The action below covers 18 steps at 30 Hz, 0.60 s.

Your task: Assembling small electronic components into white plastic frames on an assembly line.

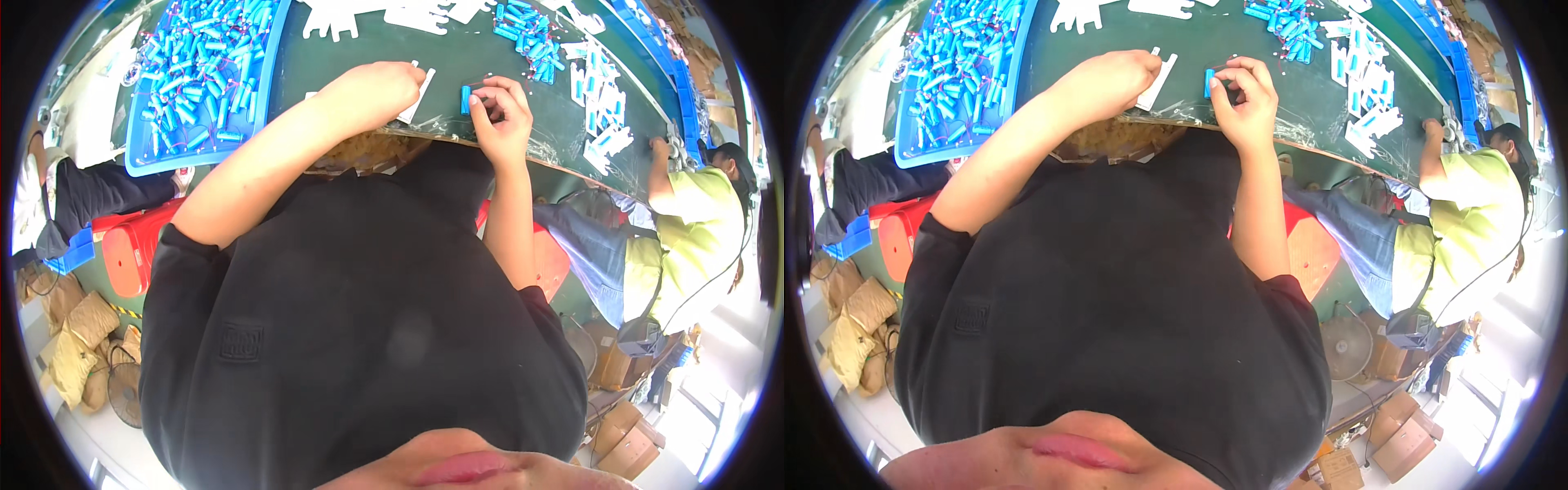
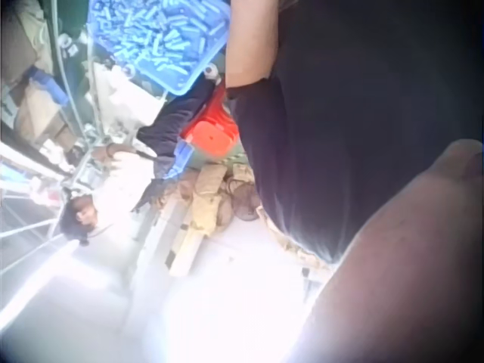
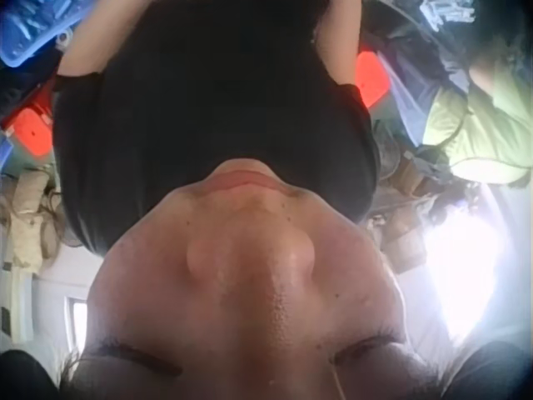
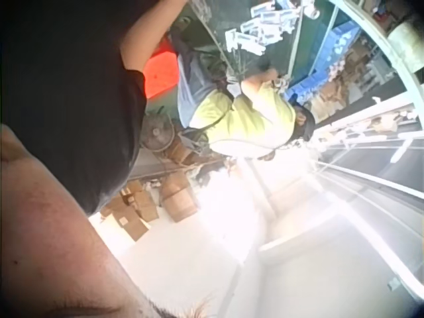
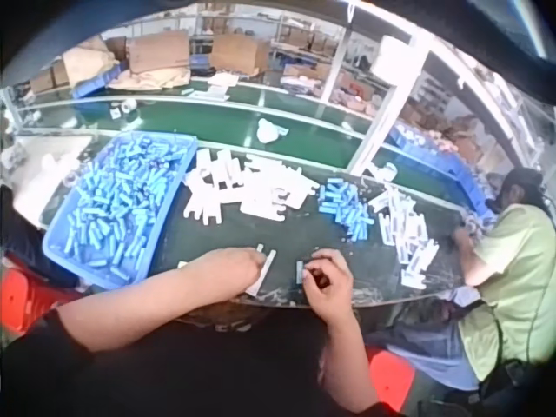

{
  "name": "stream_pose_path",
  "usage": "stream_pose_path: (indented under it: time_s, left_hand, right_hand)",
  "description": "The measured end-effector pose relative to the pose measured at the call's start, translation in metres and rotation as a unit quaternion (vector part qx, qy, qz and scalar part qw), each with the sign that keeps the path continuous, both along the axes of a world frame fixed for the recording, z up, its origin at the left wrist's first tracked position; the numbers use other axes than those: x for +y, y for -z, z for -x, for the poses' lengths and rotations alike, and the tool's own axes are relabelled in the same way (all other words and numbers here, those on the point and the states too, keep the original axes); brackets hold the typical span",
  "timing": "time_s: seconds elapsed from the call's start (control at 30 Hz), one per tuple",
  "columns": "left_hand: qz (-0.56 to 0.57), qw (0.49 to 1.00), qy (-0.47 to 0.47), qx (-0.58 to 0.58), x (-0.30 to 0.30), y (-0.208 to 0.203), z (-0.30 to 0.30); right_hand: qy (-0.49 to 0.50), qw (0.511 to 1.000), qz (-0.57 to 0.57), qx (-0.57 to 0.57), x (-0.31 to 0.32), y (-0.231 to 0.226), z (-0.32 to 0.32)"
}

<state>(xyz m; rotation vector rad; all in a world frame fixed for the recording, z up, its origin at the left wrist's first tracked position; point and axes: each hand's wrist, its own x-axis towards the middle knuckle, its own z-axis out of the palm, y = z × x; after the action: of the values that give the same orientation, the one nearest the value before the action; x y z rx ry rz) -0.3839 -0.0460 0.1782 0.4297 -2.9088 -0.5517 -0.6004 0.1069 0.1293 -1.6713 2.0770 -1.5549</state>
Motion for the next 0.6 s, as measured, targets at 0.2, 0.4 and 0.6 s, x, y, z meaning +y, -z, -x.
stream_pose_path:
  time_s: [0.2, 0.4, 0.6]
  left_hand:
    - [0.130, 0.985, 0.102, 0.056, -0.008, 0.003, 0.004]
    - [0.141, 0.982, 0.120, -0.038, -0.016, -0.008, 0.007]
    - [0.084, 0.988, 0.127, 0.018, -0.013, -0.003, 0.008]
  right_hand:
    - [-0.079, 0.994, -0.077, 0.005, 0.012, -0.012, 0.002]
    - [-0.094, 0.992, -0.066, 0.048, 0.011, -0.007, -0.002]
    - [-0.047, 0.983, -0.055, 0.170, 0.006, 0.001, -0.010]
